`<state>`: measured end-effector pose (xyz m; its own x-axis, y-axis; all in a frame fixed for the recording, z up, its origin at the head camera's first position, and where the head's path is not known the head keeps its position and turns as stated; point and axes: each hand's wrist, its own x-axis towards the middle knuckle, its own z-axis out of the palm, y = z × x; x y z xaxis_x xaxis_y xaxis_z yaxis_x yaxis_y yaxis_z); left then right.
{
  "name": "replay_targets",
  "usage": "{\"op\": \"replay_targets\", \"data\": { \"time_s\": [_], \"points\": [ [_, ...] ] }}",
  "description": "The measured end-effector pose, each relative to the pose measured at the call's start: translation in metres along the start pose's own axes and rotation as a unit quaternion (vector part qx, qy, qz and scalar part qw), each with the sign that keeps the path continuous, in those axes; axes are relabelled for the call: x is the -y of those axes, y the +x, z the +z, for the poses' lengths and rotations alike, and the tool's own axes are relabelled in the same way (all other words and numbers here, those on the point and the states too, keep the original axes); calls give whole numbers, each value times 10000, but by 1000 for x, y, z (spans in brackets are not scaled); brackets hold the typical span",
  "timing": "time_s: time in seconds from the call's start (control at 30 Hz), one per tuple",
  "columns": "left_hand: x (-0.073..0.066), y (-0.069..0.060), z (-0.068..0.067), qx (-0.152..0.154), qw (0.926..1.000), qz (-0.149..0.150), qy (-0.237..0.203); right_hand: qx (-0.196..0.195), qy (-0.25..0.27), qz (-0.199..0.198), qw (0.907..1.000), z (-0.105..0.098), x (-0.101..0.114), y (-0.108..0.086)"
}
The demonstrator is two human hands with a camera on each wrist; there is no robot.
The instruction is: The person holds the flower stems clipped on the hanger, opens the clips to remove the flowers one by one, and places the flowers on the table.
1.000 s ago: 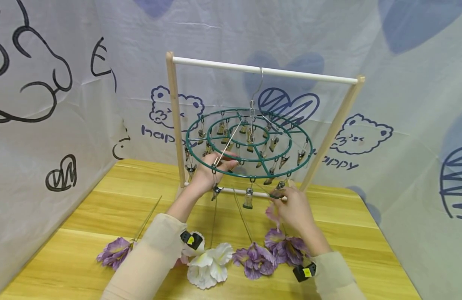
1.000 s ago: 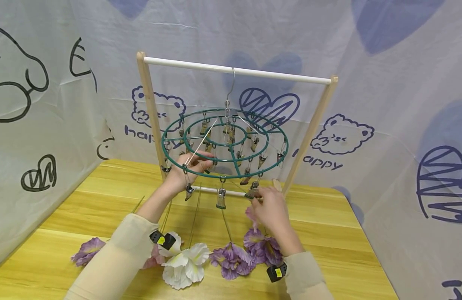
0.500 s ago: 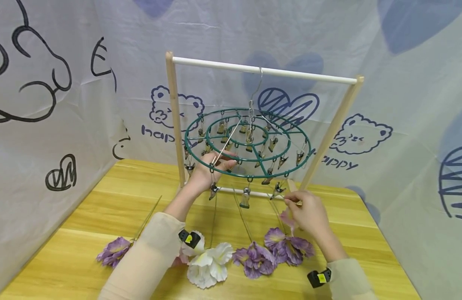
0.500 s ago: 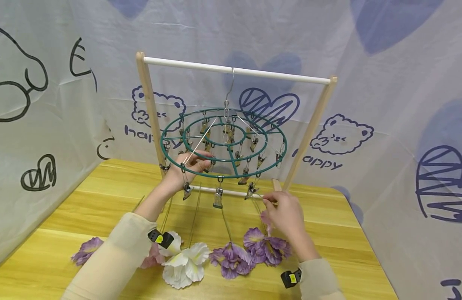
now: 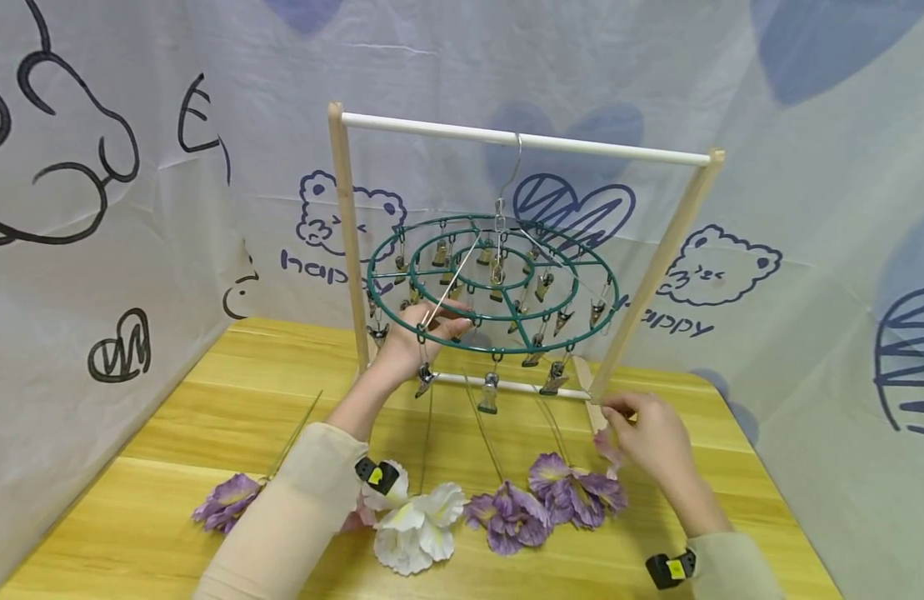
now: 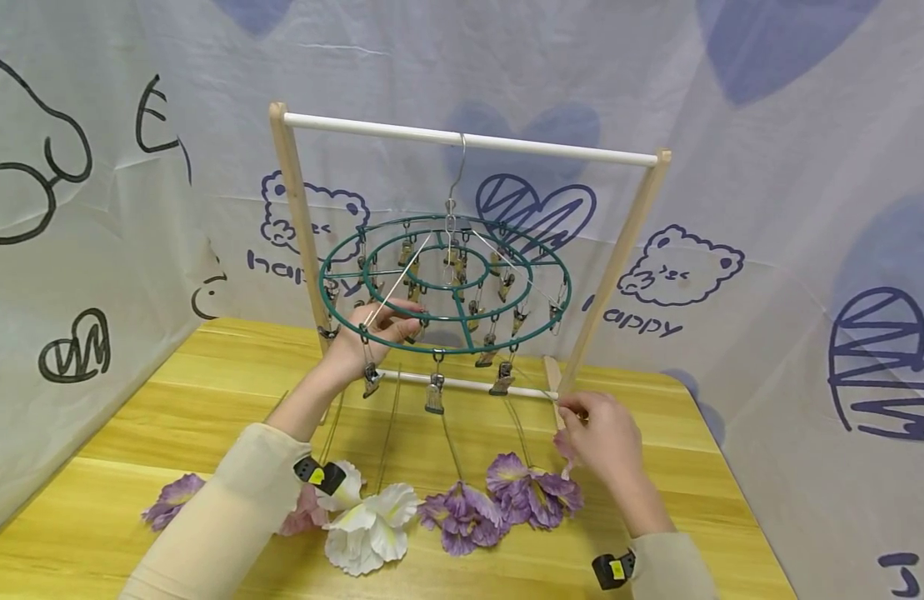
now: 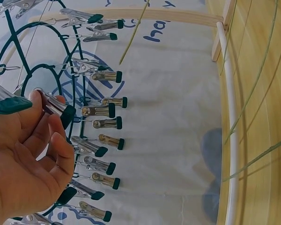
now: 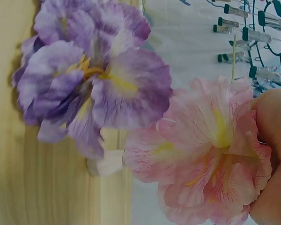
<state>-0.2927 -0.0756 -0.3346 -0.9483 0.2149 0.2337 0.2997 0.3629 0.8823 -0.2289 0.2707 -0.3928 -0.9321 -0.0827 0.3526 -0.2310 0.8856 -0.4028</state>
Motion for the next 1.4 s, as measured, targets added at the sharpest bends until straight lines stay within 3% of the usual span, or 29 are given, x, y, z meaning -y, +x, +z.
{"op": "replay_targets", "data": {
  "time_s": [0.6,0.97,1.4],
  "points": [
    [1,0,-1,-31,9998,-73,168,414,-509,355,9972,-20,-37,-23],
    [0,0,-1,-40,9999,-88,120,925,-677,699,9909,-22,-58,-36],
    [1,0,-1,3,9999,-94,98,1645,-74,867,9825,-12,-65,-49]
  ]
}}
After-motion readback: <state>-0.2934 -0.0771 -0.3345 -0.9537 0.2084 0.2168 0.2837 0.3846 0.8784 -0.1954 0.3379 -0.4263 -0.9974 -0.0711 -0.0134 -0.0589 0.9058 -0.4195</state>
